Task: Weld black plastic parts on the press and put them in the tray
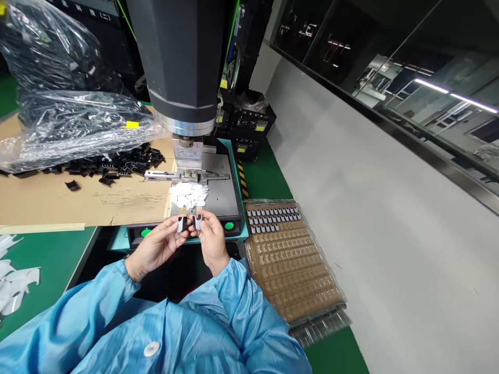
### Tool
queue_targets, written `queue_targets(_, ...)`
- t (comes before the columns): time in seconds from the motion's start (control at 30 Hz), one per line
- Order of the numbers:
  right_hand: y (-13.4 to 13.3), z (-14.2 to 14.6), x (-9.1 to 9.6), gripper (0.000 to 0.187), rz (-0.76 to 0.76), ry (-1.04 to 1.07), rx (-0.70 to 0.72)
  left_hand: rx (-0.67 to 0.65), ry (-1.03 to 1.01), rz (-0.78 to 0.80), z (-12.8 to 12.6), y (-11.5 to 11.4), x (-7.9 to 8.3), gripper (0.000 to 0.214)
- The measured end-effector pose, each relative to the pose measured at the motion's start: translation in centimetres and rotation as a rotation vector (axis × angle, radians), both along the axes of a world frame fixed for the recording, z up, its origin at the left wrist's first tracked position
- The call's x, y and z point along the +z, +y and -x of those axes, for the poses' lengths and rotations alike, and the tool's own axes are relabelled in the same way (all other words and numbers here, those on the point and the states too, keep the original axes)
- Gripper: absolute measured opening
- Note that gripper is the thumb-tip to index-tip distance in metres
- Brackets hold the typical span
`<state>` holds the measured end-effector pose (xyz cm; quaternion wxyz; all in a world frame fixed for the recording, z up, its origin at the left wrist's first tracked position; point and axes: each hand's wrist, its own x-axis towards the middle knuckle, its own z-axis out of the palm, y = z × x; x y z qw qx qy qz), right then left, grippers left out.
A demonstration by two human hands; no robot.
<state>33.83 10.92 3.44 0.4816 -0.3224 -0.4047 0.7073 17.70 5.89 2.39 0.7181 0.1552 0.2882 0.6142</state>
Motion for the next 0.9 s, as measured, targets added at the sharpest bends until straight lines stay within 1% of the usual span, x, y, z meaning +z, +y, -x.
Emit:
queue_targets(0.13, -0.2, 0.1, 0.0, 0.03, 0.031, 0.05, 0.024, -0.033, -0.039, -0.004, -0.1, -0.2, -0.1, 0.037)
queue_targets(0.47, -0.3, 0.1, -0.1, 0.028, 0.049, 0.041, 0.027, -0.044, -0.041, -0.004, -0.2, -0.2, -0.2, 0.036)
queue_targets(0.6, -0.4, 0.0, 0.1, 0.028, 0.045, 0.028, 0.035, -0.039, -0.042, 0.008, -0.1, -0.2, -0.2, 0.039)
queue_targets(0.7, -0.5, 0.0, -0.1, 0.029, 0.032, 0.0, 0.038, -0.033, -0.035, 0.022, -0.1, -0.2, -0.3, 0.042)
queue_targets(0.8, -0.5, -0.3, -0.8, 0.033, 0.008, -0.053, 0.031, -0.037, -0.005, 0.03, -0.1, -0.2, -0.5, 0.041)
queue_targets(0.87, -0.5, -0.6, -1.4, 0.033, -0.041, -0.129, 0.032, -0.042, 0.037, 0.026, -0.2, -0.2, -0.6, 0.04)
queue_targets(0.9, -0.6, -0.8, -1.6, 0.032, -0.089, -0.194, 0.031, -0.044, 0.064, 0.024, -0.2, -0.3, -0.6, 0.039)
